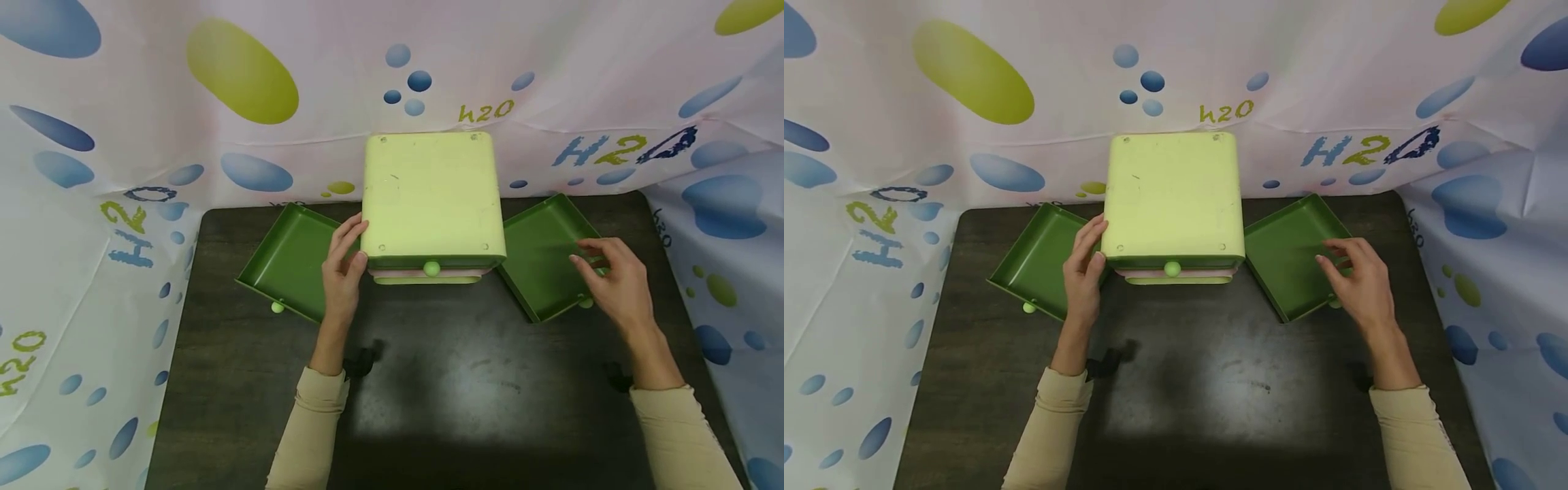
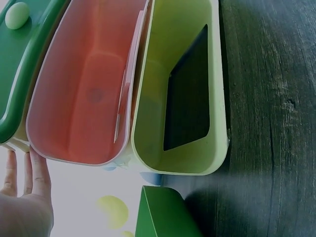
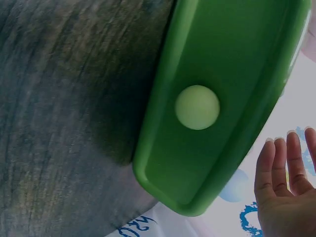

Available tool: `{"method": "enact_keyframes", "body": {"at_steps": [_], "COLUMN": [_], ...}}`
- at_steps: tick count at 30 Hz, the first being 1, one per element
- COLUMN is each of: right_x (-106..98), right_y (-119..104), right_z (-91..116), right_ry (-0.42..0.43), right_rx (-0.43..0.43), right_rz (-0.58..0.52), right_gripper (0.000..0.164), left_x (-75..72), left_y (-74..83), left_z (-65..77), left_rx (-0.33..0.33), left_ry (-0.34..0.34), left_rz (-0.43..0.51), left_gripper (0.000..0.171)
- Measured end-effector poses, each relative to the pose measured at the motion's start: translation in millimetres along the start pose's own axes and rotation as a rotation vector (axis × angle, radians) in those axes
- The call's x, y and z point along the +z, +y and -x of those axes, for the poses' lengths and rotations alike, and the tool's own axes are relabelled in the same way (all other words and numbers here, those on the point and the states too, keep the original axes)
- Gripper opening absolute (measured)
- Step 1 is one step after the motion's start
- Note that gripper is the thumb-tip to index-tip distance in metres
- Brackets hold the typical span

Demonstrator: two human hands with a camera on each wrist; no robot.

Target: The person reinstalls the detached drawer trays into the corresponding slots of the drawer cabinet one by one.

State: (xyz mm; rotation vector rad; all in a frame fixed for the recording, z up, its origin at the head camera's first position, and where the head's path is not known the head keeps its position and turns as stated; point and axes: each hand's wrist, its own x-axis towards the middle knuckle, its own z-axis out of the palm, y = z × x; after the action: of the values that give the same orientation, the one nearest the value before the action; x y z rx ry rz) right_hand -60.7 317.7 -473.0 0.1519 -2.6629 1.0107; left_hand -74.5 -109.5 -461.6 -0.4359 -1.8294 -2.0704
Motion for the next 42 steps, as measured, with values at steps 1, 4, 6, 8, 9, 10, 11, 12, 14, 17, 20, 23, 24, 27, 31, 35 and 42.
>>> {"method": "enact_keyframes", "body": {"at_steps": [1, 4, 6, 8, 9, 10, 11, 12, 14, 17, 20, 23, 24, 27, 31, 35, 42], "right_x": [0.4, 2.1, 3.3, 4.0, 3.9, 3.4, 2.8, 2.3, 0.9, -0.5, -2.6, -4.8, -5.3, -4.9, -2.1, 1.0, -0.3], "right_y": [1.6, 5.7, 7.8, 9.4, 9.8, 10.0, 10.7, 11.4, 13.2, 18.9, 23.1, 25.6, 25.9, 27.8, 31.3, 35.9, 42.9], "right_z": [-0.1, 0.8, 1.7, 2.7, 2.9, 2.8, 2.6, 2.6, 3.5, 5.0, 3.9, -1.4, -3.5, -8.4, -11.1, -8.1, -9.9], "right_ry": [0.000, -0.012, -0.023, -0.032, -0.034, -0.034, -0.033, -0.032, -0.031, -0.029, -0.023, -0.019, -0.019, -0.020, -0.015, -0.020, -0.022], "right_rx": [-0.002, -0.002, 0.002, 0.007, 0.011, 0.014, 0.017, 0.017, 0.015, 0.002, 0.000, 0.009, 0.013, 0.021, 0.021, 0.021, -0.001], "right_rz": [0.002, 0.009, 0.014, 0.021, 0.024, 0.027, 0.029, 0.036, 0.050, 0.068, 0.085, 0.092, 0.093, 0.096, 0.096, 0.092, 0.111], "right_gripper": [0.032, 0.033, 0.034, 0.034, 0.034, 0.034, 0.034, 0.033, 0.033, 0.033, 0.032, 0.032, 0.032, 0.032, 0.033, 0.033, 0.032], "left_x": [-0.2, -1.3, -2.1, -2.5, -2.2, -1.9, -1.7, -1.4, -0.7, 0.0, 0.9, 1.7, 1.9, 2.0, 1.2, 0.5, 1.1], "left_y": [0.1, 0.3, 0.6, 0.7, 0.9, 0.7, 0.5, 0.3, -0.2, -0.9, -0.8, 0.4, 1.1, 2.2, 0.9, 1.3, 2.0], "left_z": [0.4, 2.9, 4.3, 4.7, 4.2, 3.6, 3.3, 3.4, 5.0, 8.0, 8.0, 5.6, 4.6, 2.3, 0.9, 3.9, 3.1], "left_rx": [0.000, -0.001, -0.002, -0.004, -0.004, -0.005, -0.006, -0.007, -0.014, -0.019, -0.018, -0.013, -0.012, -0.011, -0.009, -0.017, -0.012], "left_ry": [-0.001, -0.002, -0.003, -0.004, -0.004, -0.004, -0.004, -0.005, -0.004, -0.005, -0.005, -0.006, -0.006, -0.009, -0.009, -0.007, -0.008], "left_rz": [-0.001, 0.001, 0.004, 0.002, 0.001, -0.003, -0.008, -0.012, -0.019, -0.027, -0.027, -0.017, -0.014, -0.010, -0.006, -0.004, -0.003], "left_gripper": [0.068, 0.069, 0.068, 0.068, 0.068, 0.068, 0.068, 0.068, 0.068, 0.068, 0.068, 0.069, 0.069, 0.070, 0.071, 0.072, 0.070]}}
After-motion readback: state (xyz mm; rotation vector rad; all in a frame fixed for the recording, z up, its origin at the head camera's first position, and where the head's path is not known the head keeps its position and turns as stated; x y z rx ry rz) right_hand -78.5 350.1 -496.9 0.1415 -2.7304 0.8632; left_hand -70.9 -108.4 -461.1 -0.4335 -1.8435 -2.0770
